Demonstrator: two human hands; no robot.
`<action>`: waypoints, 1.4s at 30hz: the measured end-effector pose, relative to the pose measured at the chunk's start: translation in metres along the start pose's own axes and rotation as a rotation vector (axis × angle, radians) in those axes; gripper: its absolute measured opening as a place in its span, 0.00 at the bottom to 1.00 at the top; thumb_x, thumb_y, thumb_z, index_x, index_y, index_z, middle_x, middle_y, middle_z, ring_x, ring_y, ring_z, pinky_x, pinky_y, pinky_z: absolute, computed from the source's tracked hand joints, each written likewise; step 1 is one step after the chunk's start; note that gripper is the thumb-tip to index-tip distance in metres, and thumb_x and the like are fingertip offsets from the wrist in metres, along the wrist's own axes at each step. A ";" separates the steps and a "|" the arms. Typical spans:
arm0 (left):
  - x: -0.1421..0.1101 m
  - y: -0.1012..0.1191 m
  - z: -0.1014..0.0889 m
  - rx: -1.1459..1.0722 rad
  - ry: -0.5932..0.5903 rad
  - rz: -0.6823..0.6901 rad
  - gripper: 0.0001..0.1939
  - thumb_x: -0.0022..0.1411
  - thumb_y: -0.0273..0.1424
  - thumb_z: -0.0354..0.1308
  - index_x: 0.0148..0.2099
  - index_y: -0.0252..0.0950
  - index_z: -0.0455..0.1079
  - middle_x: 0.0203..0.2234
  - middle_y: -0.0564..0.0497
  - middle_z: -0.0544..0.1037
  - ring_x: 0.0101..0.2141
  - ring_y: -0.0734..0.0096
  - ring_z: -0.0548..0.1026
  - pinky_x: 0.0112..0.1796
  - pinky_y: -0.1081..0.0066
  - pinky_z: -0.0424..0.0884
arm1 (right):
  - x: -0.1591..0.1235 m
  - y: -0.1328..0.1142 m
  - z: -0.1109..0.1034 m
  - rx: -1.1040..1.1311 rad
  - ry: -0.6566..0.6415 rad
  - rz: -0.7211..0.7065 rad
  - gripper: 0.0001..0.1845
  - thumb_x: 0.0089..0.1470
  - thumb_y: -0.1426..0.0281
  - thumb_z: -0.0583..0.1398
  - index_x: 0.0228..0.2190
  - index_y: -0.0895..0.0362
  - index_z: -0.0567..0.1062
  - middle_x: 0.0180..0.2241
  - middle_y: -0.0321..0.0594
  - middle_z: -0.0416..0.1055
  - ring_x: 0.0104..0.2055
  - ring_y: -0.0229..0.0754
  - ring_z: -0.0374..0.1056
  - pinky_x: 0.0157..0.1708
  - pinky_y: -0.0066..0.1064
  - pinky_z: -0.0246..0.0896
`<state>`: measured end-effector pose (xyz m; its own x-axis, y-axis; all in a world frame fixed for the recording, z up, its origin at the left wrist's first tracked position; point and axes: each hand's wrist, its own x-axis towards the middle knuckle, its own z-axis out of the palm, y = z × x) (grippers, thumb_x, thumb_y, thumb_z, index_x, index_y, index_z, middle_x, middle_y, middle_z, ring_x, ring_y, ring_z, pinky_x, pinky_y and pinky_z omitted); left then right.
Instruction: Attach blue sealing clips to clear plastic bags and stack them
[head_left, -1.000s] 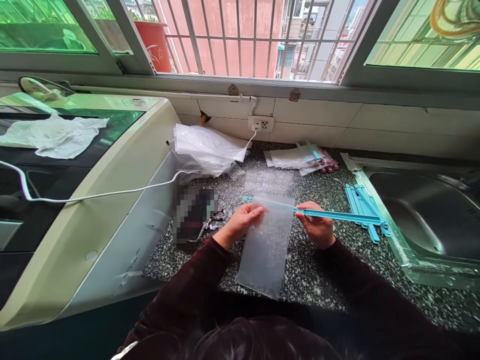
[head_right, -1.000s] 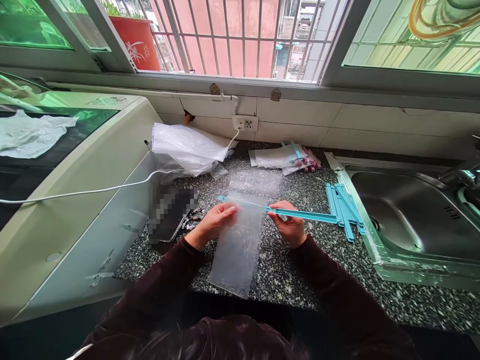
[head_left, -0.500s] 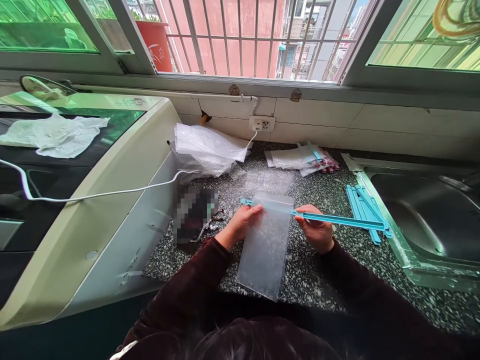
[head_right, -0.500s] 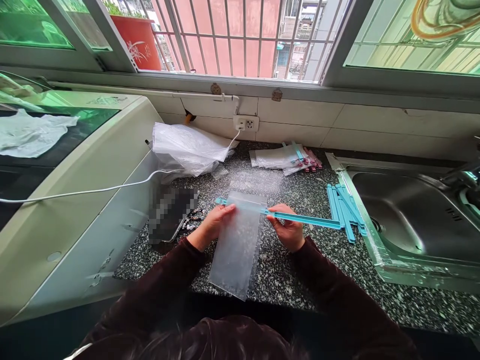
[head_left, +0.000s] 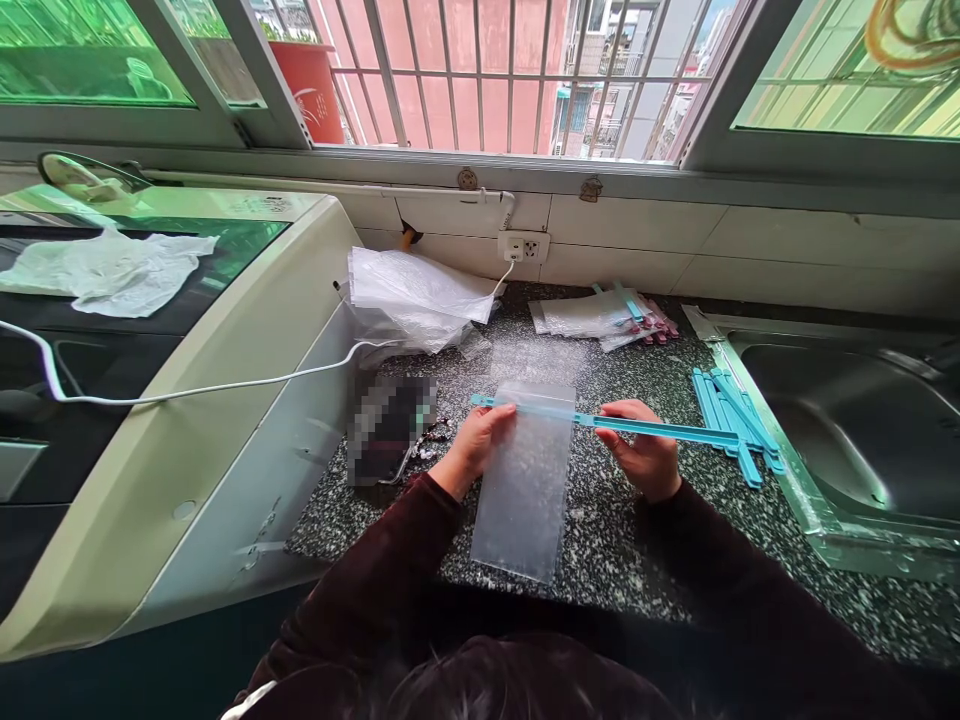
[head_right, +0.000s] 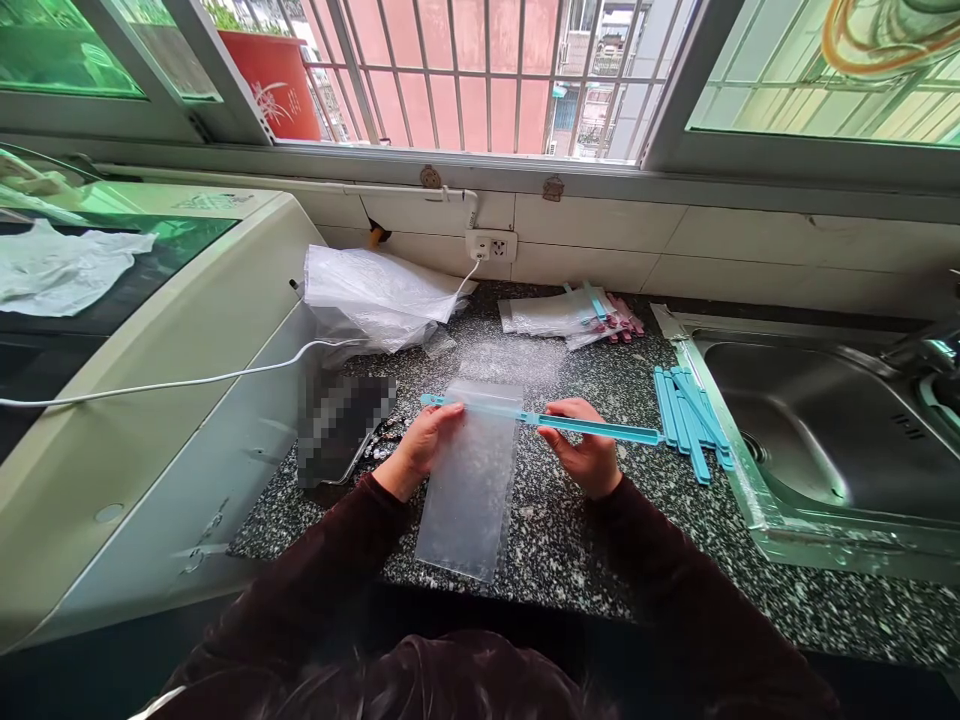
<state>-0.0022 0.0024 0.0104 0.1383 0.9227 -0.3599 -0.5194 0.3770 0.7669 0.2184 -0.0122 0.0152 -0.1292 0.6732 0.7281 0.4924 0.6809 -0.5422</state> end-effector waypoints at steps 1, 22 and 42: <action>0.000 0.000 0.000 -0.002 0.008 0.003 0.14 0.36 0.33 0.67 0.21 0.32 0.66 0.13 0.58 0.66 0.16 0.80 0.63 0.21 0.76 0.55 | 0.000 0.000 -0.001 -0.009 0.018 -0.016 0.09 0.49 0.68 0.62 0.35 0.54 0.72 0.31 0.41 0.72 0.34 0.43 0.69 0.33 0.38 0.68; -0.002 -0.007 0.002 0.191 -0.097 0.074 0.17 0.35 0.39 0.68 0.22 0.31 0.71 0.16 0.54 0.70 0.19 0.76 0.65 0.24 0.74 0.58 | -0.006 -0.006 0.001 -0.116 0.038 -0.221 0.16 0.46 0.76 0.63 0.39 0.50 0.72 0.31 0.39 0.72 0.32 0.40 0.69 0.29 0.34 0.67; 0.002 -0.014 -0.002 0.402 -0.152 0.207 0.22 0.37 0.45 0.65 0.17 0.31 0.64 0.12 0.58 0.60 0.18 0.82 0.55 0.22 0.76 0.51 | -0.003 -0.003 0.006 -0.225 -0.131 -0.295 0.13 0.50 0.75 0.60 0.40 0.54 0.73 0.29 0.41 0.71 0.31 0.38 0.66 0.30 0.30 0.65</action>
<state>0.0039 -0.0010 -0.0024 0.2036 0.9718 -0.1193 -0.1860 0.1580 0.9698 0.2118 -0.0147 0.0124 -0.3952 0.4993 0.7711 0.5919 0.7803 -0.2019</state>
